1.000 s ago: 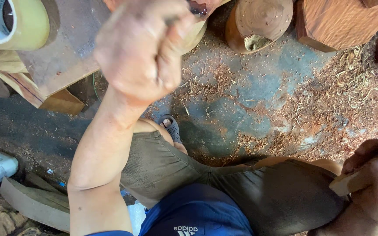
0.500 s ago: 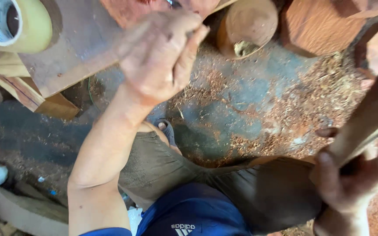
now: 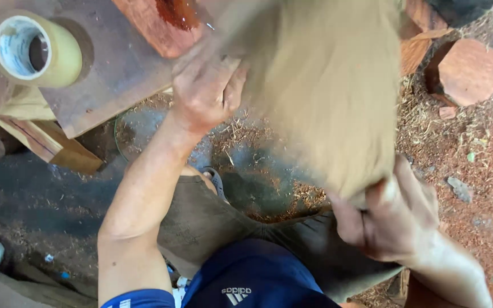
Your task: Applying a resin or wood filler into a crack in a wooden board using a small metal rod.
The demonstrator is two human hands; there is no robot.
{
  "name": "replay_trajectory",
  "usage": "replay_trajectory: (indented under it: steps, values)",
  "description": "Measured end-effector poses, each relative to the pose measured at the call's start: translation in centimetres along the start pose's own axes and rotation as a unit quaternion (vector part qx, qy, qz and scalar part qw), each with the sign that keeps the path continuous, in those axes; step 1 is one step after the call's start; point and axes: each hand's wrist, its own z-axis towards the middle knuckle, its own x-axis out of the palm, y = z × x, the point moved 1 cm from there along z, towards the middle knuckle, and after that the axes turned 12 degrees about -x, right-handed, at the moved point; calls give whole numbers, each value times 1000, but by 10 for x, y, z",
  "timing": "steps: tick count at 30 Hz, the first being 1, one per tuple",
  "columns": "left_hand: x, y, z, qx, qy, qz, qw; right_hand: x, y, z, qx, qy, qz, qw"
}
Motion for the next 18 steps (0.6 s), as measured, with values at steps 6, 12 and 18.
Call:
replay_trajectory:
  steps: [6, 12, 18]
  values:
    - [2, 0, 11, -13, 41, 67, 997, 7, -4, 17, 45, 129, 23, 990]
    - [-1, -14, 26, -14, 0, 3, 1000, 10, -12, -3, -33, -40, 34, 998]
    - [3, 30, -29, -134, -1, -20, 991, 16, -13, 14, 1, 78, 56, 995]
